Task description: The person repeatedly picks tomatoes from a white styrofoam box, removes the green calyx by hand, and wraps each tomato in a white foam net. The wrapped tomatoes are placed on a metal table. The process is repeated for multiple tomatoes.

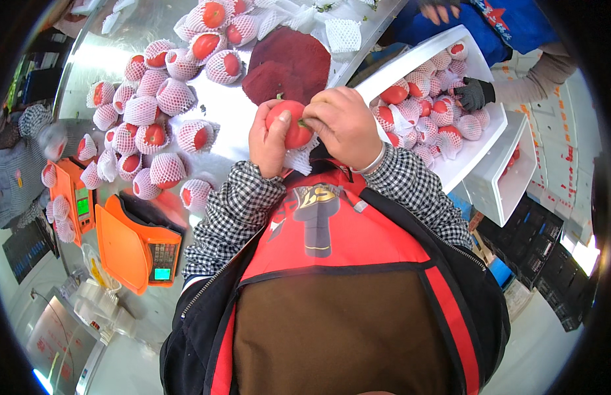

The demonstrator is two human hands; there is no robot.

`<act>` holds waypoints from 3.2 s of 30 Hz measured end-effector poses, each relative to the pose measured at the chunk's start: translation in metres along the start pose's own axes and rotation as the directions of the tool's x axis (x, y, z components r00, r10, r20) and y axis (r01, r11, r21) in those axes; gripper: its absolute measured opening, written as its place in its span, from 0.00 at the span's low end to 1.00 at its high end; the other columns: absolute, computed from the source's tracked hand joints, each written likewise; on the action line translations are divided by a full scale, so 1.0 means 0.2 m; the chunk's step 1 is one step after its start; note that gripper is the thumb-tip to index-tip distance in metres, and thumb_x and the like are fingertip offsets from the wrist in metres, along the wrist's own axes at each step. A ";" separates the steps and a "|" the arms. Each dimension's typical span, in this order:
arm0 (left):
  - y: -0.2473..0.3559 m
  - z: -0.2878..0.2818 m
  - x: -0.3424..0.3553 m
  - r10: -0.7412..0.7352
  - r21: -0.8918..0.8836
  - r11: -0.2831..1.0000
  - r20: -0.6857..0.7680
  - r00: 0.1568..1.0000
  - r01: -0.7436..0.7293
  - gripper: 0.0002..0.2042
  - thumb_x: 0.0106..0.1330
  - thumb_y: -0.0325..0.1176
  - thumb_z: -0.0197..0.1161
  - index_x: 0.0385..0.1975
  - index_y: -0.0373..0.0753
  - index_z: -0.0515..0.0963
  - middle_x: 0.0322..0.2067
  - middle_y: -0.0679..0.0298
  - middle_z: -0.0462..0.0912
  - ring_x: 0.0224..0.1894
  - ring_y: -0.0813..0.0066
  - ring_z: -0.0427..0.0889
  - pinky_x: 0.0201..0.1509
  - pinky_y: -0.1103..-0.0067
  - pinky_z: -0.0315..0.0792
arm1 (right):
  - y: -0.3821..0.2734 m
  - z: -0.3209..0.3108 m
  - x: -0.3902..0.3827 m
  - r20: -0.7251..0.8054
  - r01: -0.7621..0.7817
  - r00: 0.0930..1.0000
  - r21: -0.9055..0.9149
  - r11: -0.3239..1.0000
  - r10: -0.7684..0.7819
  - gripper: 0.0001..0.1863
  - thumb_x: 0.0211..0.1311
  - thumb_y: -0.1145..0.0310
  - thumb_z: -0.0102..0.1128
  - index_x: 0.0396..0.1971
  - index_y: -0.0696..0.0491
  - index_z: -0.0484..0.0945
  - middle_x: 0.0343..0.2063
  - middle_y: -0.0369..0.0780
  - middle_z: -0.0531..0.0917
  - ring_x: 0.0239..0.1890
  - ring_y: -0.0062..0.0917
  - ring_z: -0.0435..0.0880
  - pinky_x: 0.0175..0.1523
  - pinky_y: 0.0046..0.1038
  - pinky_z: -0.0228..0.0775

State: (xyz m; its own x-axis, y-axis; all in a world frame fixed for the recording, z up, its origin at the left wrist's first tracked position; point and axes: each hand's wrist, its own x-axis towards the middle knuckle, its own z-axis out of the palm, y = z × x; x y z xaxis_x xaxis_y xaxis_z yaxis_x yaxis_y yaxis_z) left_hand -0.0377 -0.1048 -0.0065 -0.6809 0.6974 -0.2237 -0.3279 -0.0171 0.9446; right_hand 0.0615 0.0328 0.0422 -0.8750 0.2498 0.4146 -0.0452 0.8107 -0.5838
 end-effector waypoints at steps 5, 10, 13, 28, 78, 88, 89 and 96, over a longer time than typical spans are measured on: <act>0.02 -0.06 0.03 -0.147 -0.310 0.945 -0.125 0.981 0.102 0.16 0.68 0.38 0.50 0.48 0.33 0.70 0.41 0.58 0.78 0.43 0.72 0.77 0.51 0.76 0.72 | -0.11 -0.09 -0.02 0.433 -0.055 0.875 0.530 0.846 -0.214 0.04 0.54 0.70 0.62 0.29 0.51 0.76 0.30 0.38 0.78 0.36 0.32 0.77 0.44 0.31 0.65; 0.03 -0.10 0.02 -0.096 -0.520 0.852 -0.025 0.995 0.069 0.21 0.65 0.43 0.52 0.51 0.34 0.67 0.44 0.55 0.77 0.46 0.67 0.78 0.52 0.72 0.73 | -0.06 -0.05 0.04 0.136 -0.254 0.964 0.209 0.944 0.229 0.13 0.49 0.65 0.70 0.33 0.55 0.80 0.33 0.41 0.80 0.36 0.31 0.80 0.39 0.29 0.71; 0.04 -0.08 0.02 -0.003 -0.405 0.914 0.017 1.000 0.010 0.23 0.63 0.44 0.56 0.52 0.34 0.65 0.46 0.55 0.75 0.48 0.67 0.76 0.54 0.73 0.72 | -0.05 0.05 0.06 -0.022 -0.309 0.941 0.355 0.882 0.338 0.10 0.50 0.70 0.69 0.33 0.55 0.82 0.35 0.41 0.80 0.37 0.32 0.80 0.41 0.29 0.72; 0.03 -0.10 0.05 -0.011 -0.258 0.966 -0.135 0.991 -0.024 0.21 0.65 0.43 0.55 0.52 0.35 0.66 0.43 0.59 0.75 0.45 0.73 0.75 0.52 0.76 0.71 | -0.17 0.05 0.06 0.083 0.134 0.985 0.200 0.970 -0.153 0.10 0.50 0.62 0.67 0.24 0.49 0.74 0.27 0.34 0.76 0.31 0.29 0.76 0.40 0.30 0.64; 0.02 -0.03 0.04 -0.511 -0.558 0.588 0.304 0.804 0.585 0.29 0.71 0.57 0.42 0.52 0.35 0.69 0.44 0.52 0.79 0.42 0.62 0.82 0.46 0.70 0.80 | 0.11 0.11 -0.07 0.151 -0.176 0.981 0.455 0.873 0.119 0.18 0.61 0.63 0.60 0.49 0.56 0.76 0.44 0.44 0.80 0.51 0.38 0.77 0.58 0.34 0.67; 0.21 -0.19 0.11 -0.013 0.993 0.053 0.108 0.994 -0.107 0.25 0.61 0.37 0.65 0.56 0.35 0.69 0.43 0.60 0.76 0.39 0.73 0.80 0.45 0.79 0.72 | 0.32 0.01 -0.17 0.498 -0.178 0.655 0.833 -0.525 0.568 0.21 0.67 0.63 0.56 0.56 0.56 0.67 0.52 0.45 0.75 0.55 0.38 0.76 0.58 0.46 0.73; 0.23 -0.20 0.11 0.142 0.957 0.145 0.232 0.962 -0.252 0.29 0.57 0.34 0.68 0.59 0.37 0.65 0.45 0.60 0.72 0.40 0.74 0.79 0.45 0.79 0.73 | 0.32 0.00 -0.17 0.474 -0.166 0.690 0.840 -0.517 0.548 0.21 0.66 0.63 0.57 0.56 0.55 0.67 0.52 0.45 0.75 0.55 0.39 0.76 0.59 0.47 0.72; 0.19 -0.23 0.23 -0.145 -0.610 0.773 0.099 0.984 0.176 0.20 0.70 0.44 0.52 0.52 0.35 0.71 0.34 0.63 0.78 0.35 0.71 0.79 0.40 0.74 0.77 | 0.20 0.06 -0.16 0.539 -0.216 0.744 0.752 -0.622 0.394 0.39 0.55 0.47 0.64 0.60 0.55 0.64 0.65 0.51 0.62 0.66 0.43 0.62 0.70 0.47 0.53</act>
State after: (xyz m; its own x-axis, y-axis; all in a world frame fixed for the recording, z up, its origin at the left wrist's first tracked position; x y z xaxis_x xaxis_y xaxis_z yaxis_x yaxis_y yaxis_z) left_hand -0.1124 -0.1068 0.0087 -0.5575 0.7602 -0.3335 -0.7724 -0.3278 0.5439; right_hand 0.0819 0.0517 -0.0021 -0.9291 0.2194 -0.2977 -0.1452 -0.9568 -0.2517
